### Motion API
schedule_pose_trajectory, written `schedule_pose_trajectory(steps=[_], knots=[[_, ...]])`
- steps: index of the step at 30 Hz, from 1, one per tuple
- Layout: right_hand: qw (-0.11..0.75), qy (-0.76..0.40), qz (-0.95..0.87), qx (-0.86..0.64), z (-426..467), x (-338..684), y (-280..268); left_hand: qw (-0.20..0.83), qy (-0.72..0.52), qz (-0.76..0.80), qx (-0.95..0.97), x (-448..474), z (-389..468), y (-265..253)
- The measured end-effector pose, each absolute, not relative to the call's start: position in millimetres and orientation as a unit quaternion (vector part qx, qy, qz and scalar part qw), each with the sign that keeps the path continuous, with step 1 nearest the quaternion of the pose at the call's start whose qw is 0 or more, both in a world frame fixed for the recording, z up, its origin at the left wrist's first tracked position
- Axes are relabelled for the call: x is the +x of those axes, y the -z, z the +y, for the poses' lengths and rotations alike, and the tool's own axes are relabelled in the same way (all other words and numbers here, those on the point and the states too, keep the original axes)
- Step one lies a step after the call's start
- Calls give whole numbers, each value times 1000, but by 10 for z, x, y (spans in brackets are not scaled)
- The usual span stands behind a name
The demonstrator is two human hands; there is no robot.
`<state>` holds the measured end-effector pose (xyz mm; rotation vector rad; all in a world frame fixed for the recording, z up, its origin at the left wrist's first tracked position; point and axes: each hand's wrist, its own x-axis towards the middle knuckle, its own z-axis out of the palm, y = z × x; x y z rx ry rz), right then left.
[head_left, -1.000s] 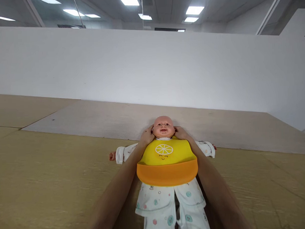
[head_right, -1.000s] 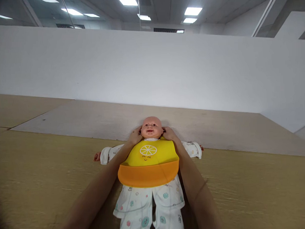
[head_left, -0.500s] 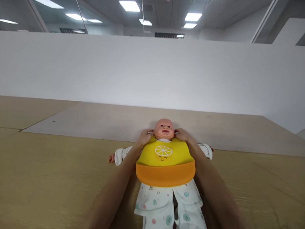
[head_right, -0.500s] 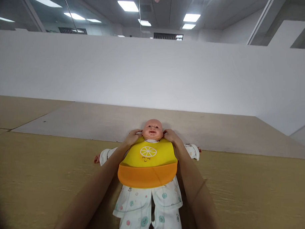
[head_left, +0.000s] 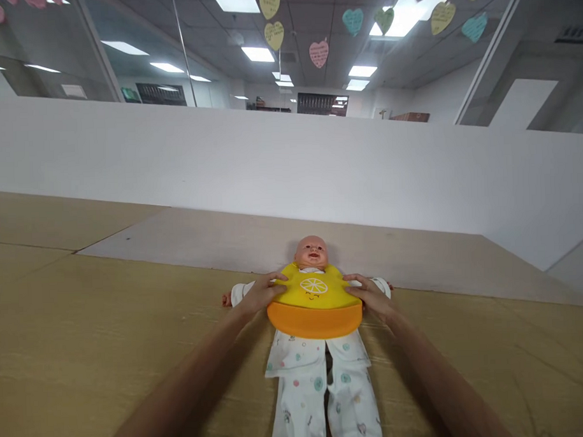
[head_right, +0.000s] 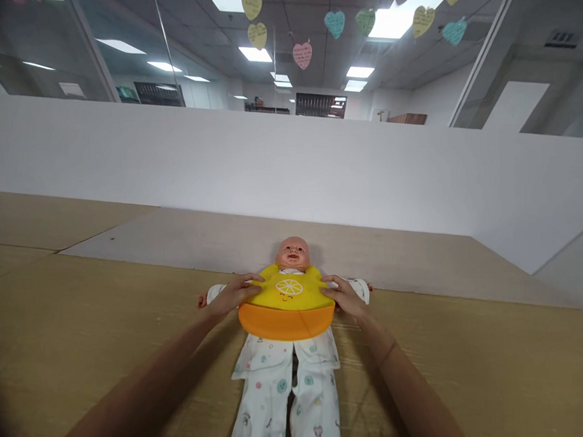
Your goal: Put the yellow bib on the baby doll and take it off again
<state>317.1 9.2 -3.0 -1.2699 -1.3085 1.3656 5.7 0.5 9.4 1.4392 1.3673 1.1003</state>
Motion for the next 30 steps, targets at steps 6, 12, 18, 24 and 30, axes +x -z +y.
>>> schedule_pose_trajectory(steps=[6, 12, 18, 24, 30], knots=[[560, -540, -433, -455, -78, 3084, 68, 569, -550, 447, 417, 290, -301, -206], [554, -535, -408, -490, -317, 3049, 137, 576, -542, 430, 437, 391, -474, 64], [526, -559, -432, -472, -578, 3023, 138, 543, -551, 423, 473, 264, -538, 201], [517, -587, -420, -460, -601, 2979, 240, 536, -584, 424, 438, 302, -600, 212], [521, -558, -456, -457, -593, 3016, 295, 513, -588, 439, 445, 346, -754, 210]])
